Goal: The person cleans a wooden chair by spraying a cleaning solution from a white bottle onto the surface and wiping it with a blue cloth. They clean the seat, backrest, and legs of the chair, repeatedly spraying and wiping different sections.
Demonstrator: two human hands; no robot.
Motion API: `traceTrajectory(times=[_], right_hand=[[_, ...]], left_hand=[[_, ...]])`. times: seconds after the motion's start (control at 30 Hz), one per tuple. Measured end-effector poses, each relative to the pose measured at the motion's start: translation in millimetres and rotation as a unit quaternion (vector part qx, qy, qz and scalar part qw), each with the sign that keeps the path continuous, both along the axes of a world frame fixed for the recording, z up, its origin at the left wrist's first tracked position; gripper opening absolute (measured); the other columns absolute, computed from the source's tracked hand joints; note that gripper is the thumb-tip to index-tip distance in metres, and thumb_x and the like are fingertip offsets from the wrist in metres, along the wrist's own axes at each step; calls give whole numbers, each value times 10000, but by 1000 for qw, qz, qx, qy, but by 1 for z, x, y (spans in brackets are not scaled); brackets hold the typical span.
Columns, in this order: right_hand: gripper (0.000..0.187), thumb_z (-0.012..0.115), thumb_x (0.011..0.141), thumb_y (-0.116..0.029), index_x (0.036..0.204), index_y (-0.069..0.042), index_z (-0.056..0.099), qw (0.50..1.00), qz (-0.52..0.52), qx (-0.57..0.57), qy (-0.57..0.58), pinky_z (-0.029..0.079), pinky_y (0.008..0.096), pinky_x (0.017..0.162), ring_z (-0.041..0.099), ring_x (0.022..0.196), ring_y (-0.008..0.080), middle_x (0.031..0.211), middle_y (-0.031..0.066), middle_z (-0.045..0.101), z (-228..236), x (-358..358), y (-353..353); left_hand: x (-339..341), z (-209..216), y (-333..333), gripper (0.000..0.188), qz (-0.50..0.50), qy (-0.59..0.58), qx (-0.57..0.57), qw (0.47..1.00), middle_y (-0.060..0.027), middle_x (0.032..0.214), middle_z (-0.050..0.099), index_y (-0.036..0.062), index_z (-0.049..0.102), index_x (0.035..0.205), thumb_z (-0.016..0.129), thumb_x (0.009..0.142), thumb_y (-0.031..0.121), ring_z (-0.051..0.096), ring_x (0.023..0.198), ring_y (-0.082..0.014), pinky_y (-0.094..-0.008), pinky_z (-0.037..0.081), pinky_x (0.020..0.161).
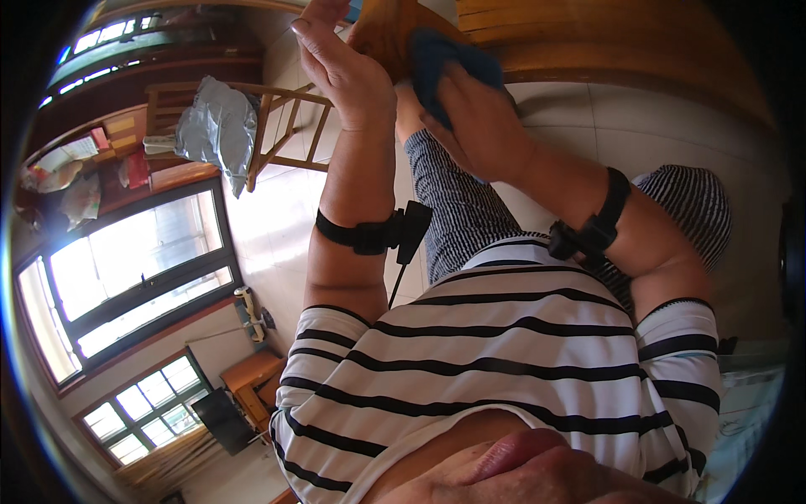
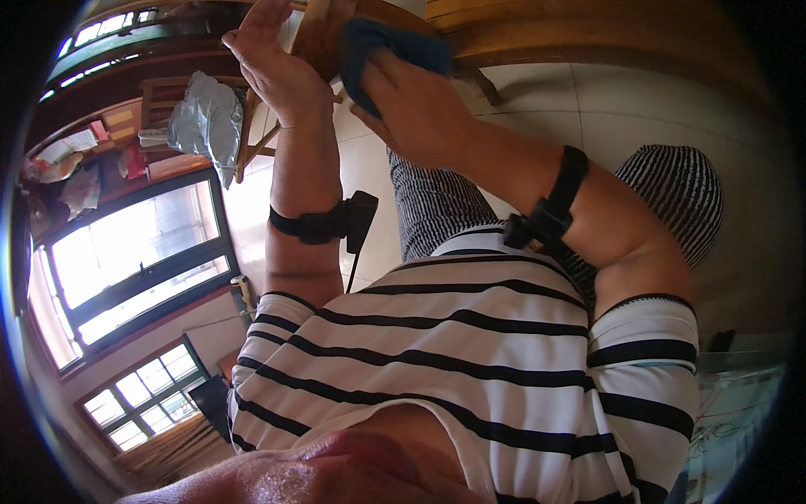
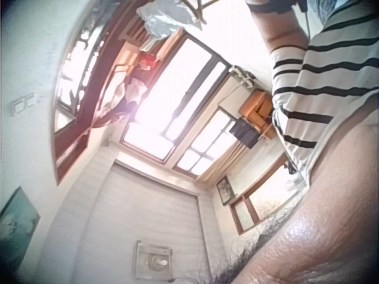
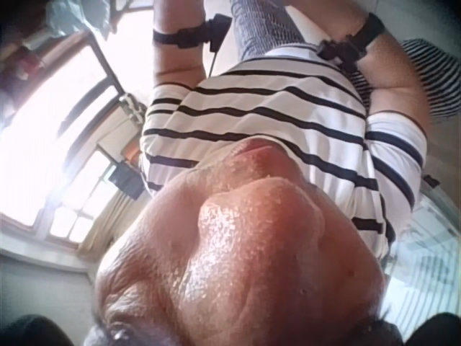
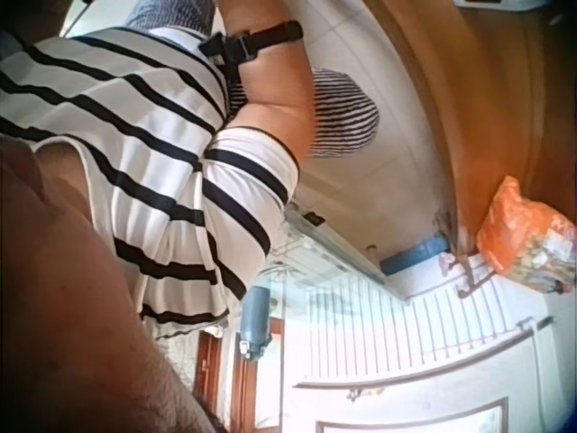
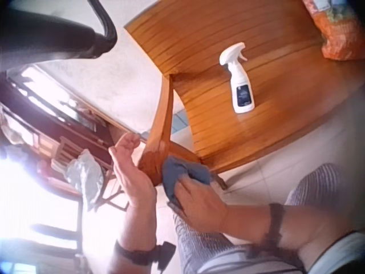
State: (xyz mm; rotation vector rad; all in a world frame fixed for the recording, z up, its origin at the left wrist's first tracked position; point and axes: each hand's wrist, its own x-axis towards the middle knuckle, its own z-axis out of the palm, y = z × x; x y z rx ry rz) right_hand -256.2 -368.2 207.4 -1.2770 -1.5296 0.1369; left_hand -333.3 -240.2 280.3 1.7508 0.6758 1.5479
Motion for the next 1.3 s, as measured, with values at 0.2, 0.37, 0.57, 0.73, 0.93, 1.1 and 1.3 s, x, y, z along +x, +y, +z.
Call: traceTrajectory(times=[0.2,0.37,0.57,0.73,0.93,1.1,1.3], right_hand=[[431,672,844,-255,1186,-28,538,998,19,45,-33,523,405,791,613,914,353,1142,163,545,-6,2,3],[435,670,834,-289,1210,-93,571,994,8,71,-86,525,407,803,597,1032,369,1225,152,570,25,23,25],[422,653,841,-296,1224,-128,597,994,52,97,-2,531,428,817,604,1071,334,1295,125,560,4,40,58],[405,656,836,-273,1218,-147,608,985,79,84,-132,522,429,857,581,1110,329,1376,103,489,29,42,35],[382,504,963,-308,1157,9,593,988,103,-16,118,506,388,832,644,994,346,1034,222,660,38,77,120],[349,609,875,-229,1186,-71,616,989,75,-129,-14,510,399,869,602,1032,390,1263,161,569,53,63,60],[365,598,908,-272,1197,-51,619,965,85,-2,-246,505,388,859,605,1015,403,1228,206,592,82,50,42]], left_hand=[[1,-5,-4,615,-33,-66,-42,996,-120,1100,571,-25,538,1144,251,1019,504,494,1098,-230,-368,325,1017],[-2,2,-13,605,-46,-95,-104,989,-103,1129,563,-1,541,1169,249,1013,506,484,1120,-218,-365,323,1023],[2,0,-21,533,-57,-174,-156,971,-59,1190,550,62,539,1208,295,997,488,467,1167,-178,-361,332,1017],[-5,-5,-18,515,-105,-246,-147,952,-47,1211,543,83,525,1230,316,982,482,464,1176,-168,-356,338,1017],[-3,-10,-14,488,-118,-281,-173,937,-47,1192,549,90,528,1206,365,956,476,474,1162,-173,-365,363,985],[-5,-11,-8,498,-130,-332,-191,915,-50,1164,556,74,528,1194,378,951,483,482,1135,-172,-362,377,973],[-4,-30,8,523,-180,-404,-165,882,-64,1130,561,57,534,1190,411,946,503,493,1093,-187,-356,387,964]])
